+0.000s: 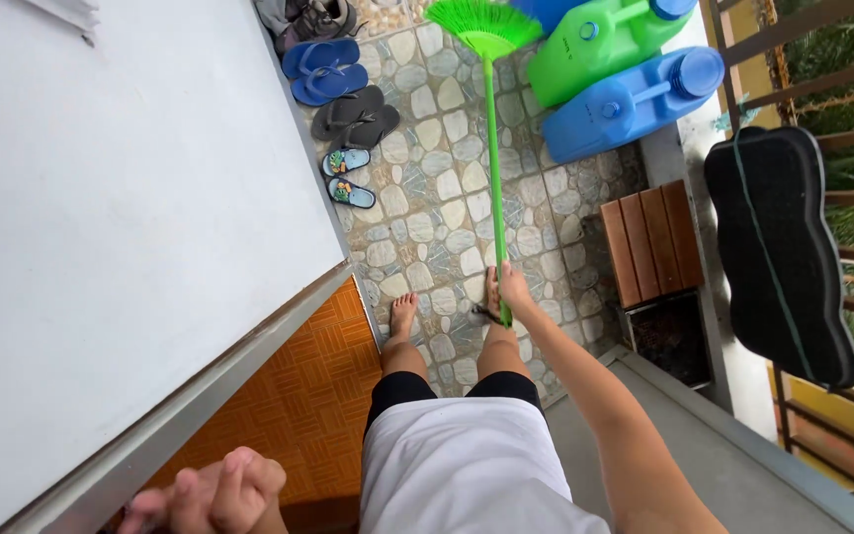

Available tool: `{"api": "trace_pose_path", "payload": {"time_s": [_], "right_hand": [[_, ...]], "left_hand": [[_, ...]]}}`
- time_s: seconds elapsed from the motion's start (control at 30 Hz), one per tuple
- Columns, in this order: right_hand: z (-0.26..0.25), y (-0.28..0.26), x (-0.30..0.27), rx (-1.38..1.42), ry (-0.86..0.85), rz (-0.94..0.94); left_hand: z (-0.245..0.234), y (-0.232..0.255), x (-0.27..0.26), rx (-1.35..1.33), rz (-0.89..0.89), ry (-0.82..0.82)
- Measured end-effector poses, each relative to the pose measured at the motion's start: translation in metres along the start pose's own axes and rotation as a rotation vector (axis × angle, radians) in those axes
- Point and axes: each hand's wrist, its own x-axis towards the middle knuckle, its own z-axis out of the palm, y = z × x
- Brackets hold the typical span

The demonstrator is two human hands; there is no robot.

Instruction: The recorder is sweeping debris from a tile floor into a dustpan.

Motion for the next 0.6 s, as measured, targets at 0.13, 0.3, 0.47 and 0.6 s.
{"api": "trace_pose_path", "payload": {"time_s": [0.13, 0.3, 0.47, 0.6], "right_hand": [[-0.12, -0.047, -0.162, 0.328, -0.34, 0.522], [-0.185, -0.075, -0.197, 0.736, -0.717, 1.139], [-0.098, -0.006, -0.03, 0.682, -0.627, 1.571], [-0.165, -0.102, 0.024, 0.579, -0.562, 1.373]], "left_hand": [[0.0, -0.012, -0.034, 0.356, -0.138, -0.01], [0.025, -0.025, -0.048, 0.739, -0.368, 0.16], [0.036, -0.025, -0.045, 0.671, -0.317, 0.226], [0.025, -0.03, -0.102, 0.612, -0.405, 0.219]]}}
